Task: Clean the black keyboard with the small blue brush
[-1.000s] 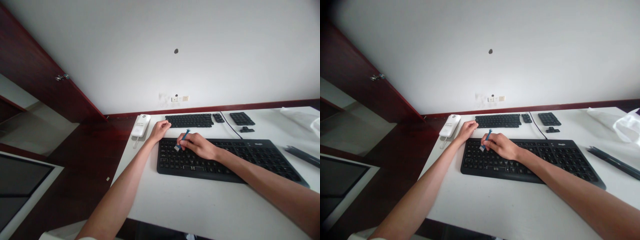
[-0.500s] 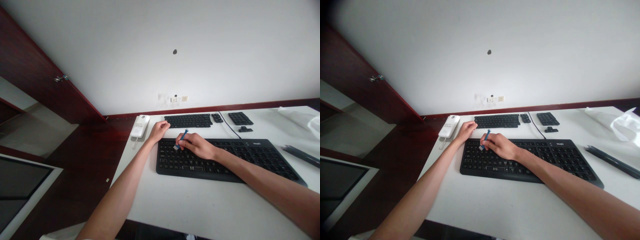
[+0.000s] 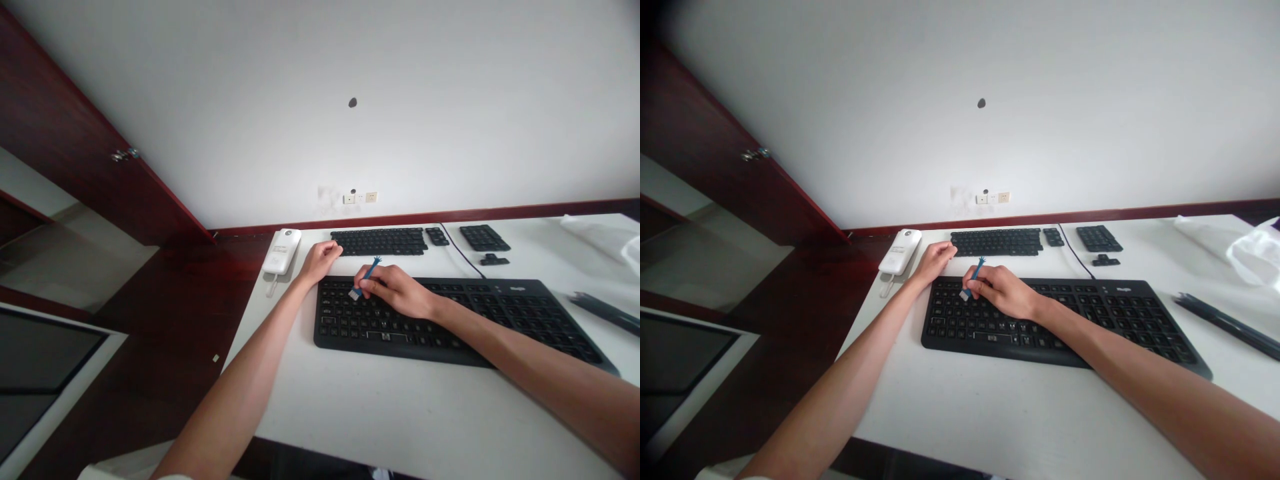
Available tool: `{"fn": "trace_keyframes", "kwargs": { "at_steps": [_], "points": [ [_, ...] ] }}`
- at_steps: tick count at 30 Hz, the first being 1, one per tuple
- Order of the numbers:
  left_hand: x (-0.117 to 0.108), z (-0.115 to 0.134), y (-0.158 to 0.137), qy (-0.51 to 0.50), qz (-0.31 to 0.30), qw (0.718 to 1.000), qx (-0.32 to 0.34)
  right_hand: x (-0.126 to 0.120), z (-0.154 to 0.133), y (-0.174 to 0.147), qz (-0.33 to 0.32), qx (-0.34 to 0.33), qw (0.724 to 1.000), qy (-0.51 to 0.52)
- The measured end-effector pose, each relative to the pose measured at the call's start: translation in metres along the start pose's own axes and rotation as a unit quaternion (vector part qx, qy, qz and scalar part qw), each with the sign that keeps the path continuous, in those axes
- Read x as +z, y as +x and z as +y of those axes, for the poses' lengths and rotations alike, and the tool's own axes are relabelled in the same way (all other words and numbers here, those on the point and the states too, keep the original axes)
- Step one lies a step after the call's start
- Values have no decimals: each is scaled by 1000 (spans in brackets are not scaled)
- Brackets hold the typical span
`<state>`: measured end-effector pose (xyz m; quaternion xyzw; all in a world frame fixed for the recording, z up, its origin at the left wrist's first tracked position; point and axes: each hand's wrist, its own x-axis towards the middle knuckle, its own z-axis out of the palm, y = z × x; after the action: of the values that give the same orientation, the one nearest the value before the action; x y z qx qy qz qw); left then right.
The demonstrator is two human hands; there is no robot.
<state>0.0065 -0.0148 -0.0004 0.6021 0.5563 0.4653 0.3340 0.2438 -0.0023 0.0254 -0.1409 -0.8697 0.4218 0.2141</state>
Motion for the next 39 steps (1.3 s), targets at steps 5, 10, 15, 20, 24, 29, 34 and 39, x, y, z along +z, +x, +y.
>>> {"fn": "trace_keyframes", "kwargs": {
  "at_steps": [5, 10, 15, 20, 24, 29, 34, 39],
  "points": [
    [0, -2, 0, -7, 5, 1000, -12, -1, 0, -1, -15, -12, 1000, -6],
    [0, -1, -1, -7, 4, 1000, -15, -1, 1, 0, -9, -18, 1000, -8],
    [0, -1, 0, 0, 2, 1000, -2, -2, 0, 0, -2, -3, 1000, 9],
    [1, -4, 1, 3, 5, 1000, 0, -1, -1, 0, -25, -6, 1000, 16],
    [1, -4, 1, -2, 5, 1000, -3, -2, -2, 0, -6, 7, 1000, 17],
    [0, -4, 1, -5, 4, 1000, -1, -2, -3, 0, -23, 5, 999, 32],
    [0, -2, 0, -5, 7, 1000, -10, -3, -4, 0, -33, 9, 999, 19],
    [0, 1, -1, -3, 3, 1000, -8, -3, -3, 0, -17, 21, 999, 34]
  ]
}}
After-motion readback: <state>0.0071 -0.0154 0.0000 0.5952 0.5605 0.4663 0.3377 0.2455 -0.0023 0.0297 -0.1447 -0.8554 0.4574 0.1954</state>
